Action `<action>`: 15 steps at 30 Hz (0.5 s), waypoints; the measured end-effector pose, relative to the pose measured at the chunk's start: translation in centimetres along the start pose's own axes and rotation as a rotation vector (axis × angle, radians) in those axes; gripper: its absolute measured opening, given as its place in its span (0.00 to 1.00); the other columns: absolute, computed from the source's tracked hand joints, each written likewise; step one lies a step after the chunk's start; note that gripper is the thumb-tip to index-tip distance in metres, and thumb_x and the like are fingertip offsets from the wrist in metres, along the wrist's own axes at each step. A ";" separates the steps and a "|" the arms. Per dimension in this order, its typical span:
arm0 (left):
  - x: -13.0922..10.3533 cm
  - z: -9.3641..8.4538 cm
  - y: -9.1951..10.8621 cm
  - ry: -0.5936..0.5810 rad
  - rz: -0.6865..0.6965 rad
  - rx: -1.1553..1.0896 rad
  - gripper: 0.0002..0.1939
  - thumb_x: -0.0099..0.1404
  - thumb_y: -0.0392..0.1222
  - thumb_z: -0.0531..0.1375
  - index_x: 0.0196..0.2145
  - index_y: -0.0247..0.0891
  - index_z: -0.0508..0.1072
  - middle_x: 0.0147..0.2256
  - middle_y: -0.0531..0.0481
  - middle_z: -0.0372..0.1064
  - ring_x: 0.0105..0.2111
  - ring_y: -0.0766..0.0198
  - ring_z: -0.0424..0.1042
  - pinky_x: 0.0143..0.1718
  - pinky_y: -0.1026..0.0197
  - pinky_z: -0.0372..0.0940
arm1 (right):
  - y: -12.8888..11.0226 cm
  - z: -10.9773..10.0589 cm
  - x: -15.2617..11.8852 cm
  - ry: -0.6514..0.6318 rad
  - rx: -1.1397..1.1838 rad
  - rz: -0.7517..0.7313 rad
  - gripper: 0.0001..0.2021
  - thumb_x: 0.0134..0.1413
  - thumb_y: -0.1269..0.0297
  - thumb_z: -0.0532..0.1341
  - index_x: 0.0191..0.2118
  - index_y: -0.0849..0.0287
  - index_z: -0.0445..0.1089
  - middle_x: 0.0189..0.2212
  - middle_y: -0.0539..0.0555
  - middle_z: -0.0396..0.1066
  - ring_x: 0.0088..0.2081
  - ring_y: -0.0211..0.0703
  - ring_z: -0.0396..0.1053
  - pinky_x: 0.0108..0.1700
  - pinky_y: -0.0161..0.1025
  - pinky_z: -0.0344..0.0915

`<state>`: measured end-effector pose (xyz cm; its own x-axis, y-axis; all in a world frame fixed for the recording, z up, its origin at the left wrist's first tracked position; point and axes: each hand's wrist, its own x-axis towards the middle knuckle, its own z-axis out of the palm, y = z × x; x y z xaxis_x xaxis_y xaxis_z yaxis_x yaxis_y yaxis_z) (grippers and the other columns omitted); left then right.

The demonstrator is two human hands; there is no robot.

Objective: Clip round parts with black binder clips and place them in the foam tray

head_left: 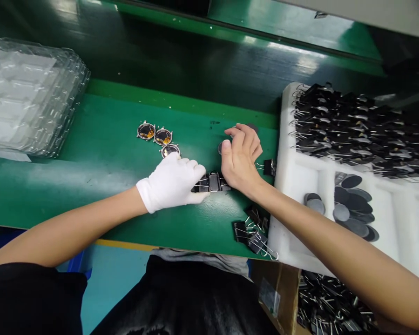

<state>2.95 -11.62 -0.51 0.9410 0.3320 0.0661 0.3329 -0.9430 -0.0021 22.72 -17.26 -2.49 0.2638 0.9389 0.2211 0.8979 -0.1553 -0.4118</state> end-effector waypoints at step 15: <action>-1.0 -2.1 -1.4 0.061 -0.164 -0.610 0.18 0.72 0.54 0.56 0.41 0.37 0.77 0.27 0.52 0.76 0.27 0.63 0.74 0.31 0.61 0.60 | 0.9 -8.6 -1.4 -0.306 0.445 -0.466 0.19 0.65 0.54 0.65 0.58 0.52 0.69 0.53 0.59 0.73 0.55 0.51 0.72 0.55 0.50 0.71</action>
<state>1.42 -10.73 1.53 0.8697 0.4880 0.0741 0.3600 -0.7299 0.5810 26.16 -21.38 4.46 -0.2815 0.9314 0.2308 0.6470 0.3619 -0.6712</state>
